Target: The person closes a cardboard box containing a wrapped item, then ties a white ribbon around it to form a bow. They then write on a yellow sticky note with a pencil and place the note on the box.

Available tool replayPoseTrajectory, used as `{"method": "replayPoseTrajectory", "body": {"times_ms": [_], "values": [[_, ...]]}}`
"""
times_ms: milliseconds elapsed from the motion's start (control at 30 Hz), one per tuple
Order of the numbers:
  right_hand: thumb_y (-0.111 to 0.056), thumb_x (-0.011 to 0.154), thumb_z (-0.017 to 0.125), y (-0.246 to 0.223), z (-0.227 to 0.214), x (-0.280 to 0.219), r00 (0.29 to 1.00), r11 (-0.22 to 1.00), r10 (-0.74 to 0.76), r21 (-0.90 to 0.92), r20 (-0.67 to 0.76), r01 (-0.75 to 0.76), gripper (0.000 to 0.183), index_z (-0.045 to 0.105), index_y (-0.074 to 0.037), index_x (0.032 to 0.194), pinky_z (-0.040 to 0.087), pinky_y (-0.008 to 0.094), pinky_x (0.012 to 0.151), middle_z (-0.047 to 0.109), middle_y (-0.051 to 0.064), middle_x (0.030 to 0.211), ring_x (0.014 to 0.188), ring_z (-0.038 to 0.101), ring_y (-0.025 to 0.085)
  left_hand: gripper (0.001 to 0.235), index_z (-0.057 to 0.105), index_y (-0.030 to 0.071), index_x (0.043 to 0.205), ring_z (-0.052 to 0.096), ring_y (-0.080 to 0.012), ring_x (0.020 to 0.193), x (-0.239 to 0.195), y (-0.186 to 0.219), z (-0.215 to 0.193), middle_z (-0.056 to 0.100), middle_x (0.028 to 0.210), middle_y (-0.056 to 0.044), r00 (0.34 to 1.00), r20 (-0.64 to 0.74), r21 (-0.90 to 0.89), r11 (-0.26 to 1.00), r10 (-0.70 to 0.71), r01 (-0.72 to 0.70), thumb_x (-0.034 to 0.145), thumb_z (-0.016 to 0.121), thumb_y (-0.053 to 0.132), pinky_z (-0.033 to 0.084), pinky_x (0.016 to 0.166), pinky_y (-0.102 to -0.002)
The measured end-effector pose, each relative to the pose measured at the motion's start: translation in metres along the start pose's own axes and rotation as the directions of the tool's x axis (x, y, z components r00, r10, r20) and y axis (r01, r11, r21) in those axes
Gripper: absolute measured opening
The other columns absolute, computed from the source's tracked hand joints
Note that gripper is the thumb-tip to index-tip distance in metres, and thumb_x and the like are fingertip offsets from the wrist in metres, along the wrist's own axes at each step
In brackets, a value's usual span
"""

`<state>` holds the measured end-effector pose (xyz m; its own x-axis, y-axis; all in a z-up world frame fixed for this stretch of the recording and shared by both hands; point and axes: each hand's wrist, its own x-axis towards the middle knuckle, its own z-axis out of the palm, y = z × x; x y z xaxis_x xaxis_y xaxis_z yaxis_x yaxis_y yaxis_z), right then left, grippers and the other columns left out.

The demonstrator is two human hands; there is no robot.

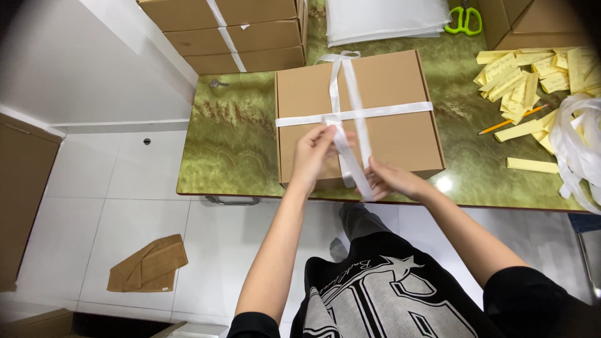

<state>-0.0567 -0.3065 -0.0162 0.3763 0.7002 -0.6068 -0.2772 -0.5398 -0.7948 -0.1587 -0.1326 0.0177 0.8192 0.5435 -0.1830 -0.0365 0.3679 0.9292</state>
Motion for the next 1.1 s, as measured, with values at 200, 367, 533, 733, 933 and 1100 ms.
{"method": "replayPoseTrajectory", "body": {"times_ms": [200,367,533,733,933,1100], "values": [[-0.061,0.105,0.049,0.029,-0.004,0.005,0.989,0.995,0.081,0.041,0.120,-0.087,0.077,0.064,0.009,0.133,0.063,0.050,0.091,0.074,0.031,0.106,0.097,0.079,0.040,0.027,0.074,0.012,0.124,0.081,-0.0213,0.091,0.014,-0.021,-0.019,0.081,0.112,-0.013,0.997,-0.075,-0.034,0.999,0.007,-0.009,0.104,0.073,0.030,0.067,0.084,-0.031],[-0.049,0.105,0.060,0.058,-0.021,0.026,0.978,0.988,0.126,-0.114,0.165,-0.108,0.060,0.073,0.004,0.129,0.065,0.044,0.087,0.079,0.023,0.104,0.096,0.081,0.032,0.041,0.063,0.008,0.142,0.080,-0.0239,0.094,0.032,-0.053,-0.042,0.077,0.121,-0.018,0.984,-0.174,0.033,0.999,0.025,-0.020,0.106,0.072,0.025,0.068,0.084,-0.034],[-0.038,0.105,0.065,0.035,-0.023,0.023,0.985,0.994,0.089,-0.078,0.145,-0.078,0.047,0.077,0.004,0.121,0.060,0.040,0.100,0.081,0.022,0.115,0.110,0.077,0.027,0.042,0.066,0.010,0.141,0.070,-0.0103,0.092,0.028,-0.034,-0.043,0.074,0.118,-0.009,0.944,-0.329,-0.013,0.999,0.028,-0.034,0.103,0.075,0.025,0.063,0.077,-0.026],[-0.036,0.108,0.063,0.020,-0.047,0.065,0.993,0.992,-0.118,-0.039,-0.009,0.117,0.040,0.081,0.000,0.108,0.066,0.031,0.077,0.083,0.019,0.090,0.084,0.080,0.023,0.026,0.070,0.017,0.125,0.057,-0.0006,0.062,0.036,-0.018,-0.054,0.077,0.094,-0.005,0.889,-0.454,-0.081,0.991,0.057,-0.105,0.109,0.059,0.035,0.045,0.055,-0.013],[-0.011,0.101,0.072,-0.027,-0.054,0.129,0.893,0.926,-0.373,-0.043,-0.251,0.375,0.029,0.071,0.010,0.121,0.064,0.028,0.056,0.077,0.020,0.093,0.073,0.077,0.022,0.025,0.070,0.014,0.122,0.036,-0.0018,0.037,0.070,-0.018,-0.092,0.080,0.086,-0.014,0.878,-0.458,-0.057,0.981,0.141,-0.188,0.110,0.057,0.033,0.044,0.044,-0.019],[-0.038,0.088,0.087,-0.031,-0.072,0.258,0.740,0.749,-0.568,-0.599,-0.362,0.282,0.038,0.080,-0.019,0.120,0.060,0.037,0.082,0.079,0.001,0.102,0.099,0.075,0.023,0.024,0.072,0.013,0.118,0.040,-0.0028,0.040,0.084,0.001,-0.102,0.079,0.083,-0.011,0.853,-0.501,-0.017,0.983,0.149,-0.182,0.110,0.058,0.031,0.044,0.044,-0.019]]}}
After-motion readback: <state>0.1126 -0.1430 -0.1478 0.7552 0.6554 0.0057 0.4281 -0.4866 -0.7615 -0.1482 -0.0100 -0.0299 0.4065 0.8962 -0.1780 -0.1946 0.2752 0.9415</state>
